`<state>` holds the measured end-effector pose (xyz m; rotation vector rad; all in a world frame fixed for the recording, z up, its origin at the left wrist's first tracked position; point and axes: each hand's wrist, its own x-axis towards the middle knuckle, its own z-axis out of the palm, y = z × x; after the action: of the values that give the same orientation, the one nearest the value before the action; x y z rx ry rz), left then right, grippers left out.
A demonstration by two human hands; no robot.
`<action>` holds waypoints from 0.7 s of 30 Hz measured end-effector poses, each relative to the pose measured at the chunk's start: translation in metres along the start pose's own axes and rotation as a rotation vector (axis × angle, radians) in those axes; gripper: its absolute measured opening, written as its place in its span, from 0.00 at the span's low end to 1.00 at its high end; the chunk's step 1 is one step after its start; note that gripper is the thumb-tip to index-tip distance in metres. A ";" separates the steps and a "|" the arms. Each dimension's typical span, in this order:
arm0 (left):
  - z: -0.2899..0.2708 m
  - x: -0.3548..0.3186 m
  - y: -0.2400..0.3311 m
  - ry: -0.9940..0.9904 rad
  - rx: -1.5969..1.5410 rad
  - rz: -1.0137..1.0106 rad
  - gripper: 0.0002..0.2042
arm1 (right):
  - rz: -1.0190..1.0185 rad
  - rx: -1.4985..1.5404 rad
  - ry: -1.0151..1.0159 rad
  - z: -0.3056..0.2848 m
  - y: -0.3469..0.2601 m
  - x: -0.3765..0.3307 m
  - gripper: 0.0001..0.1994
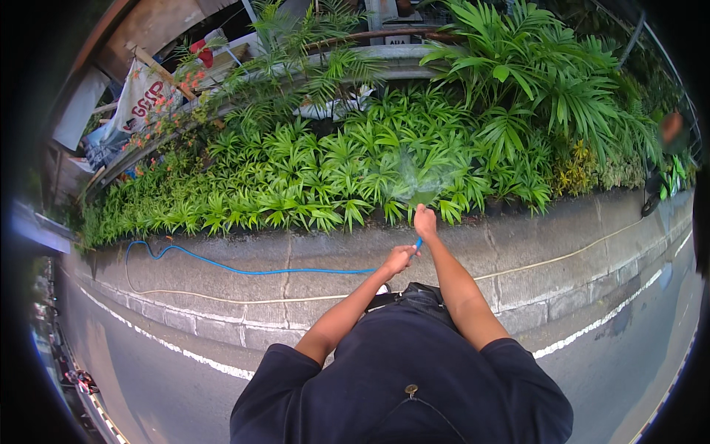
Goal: The person waters a roadside garden bed using a blue hose. They move the hose along the length of the plants, spraying water onto the foliage and soil.
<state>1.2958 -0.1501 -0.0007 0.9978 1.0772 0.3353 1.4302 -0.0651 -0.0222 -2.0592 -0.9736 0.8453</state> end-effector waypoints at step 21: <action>-0.045 -0.001 -0.010 0.057 0.022 0.064 0.18 | -0.005 0.032 -0.001 0.041 -0.022 -0.008 0.29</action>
<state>1.2543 -0.1334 -0.0132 1.0489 1.1040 0.4072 1.3863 -0.0485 -0.0244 -2.0290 -0.9595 0.8544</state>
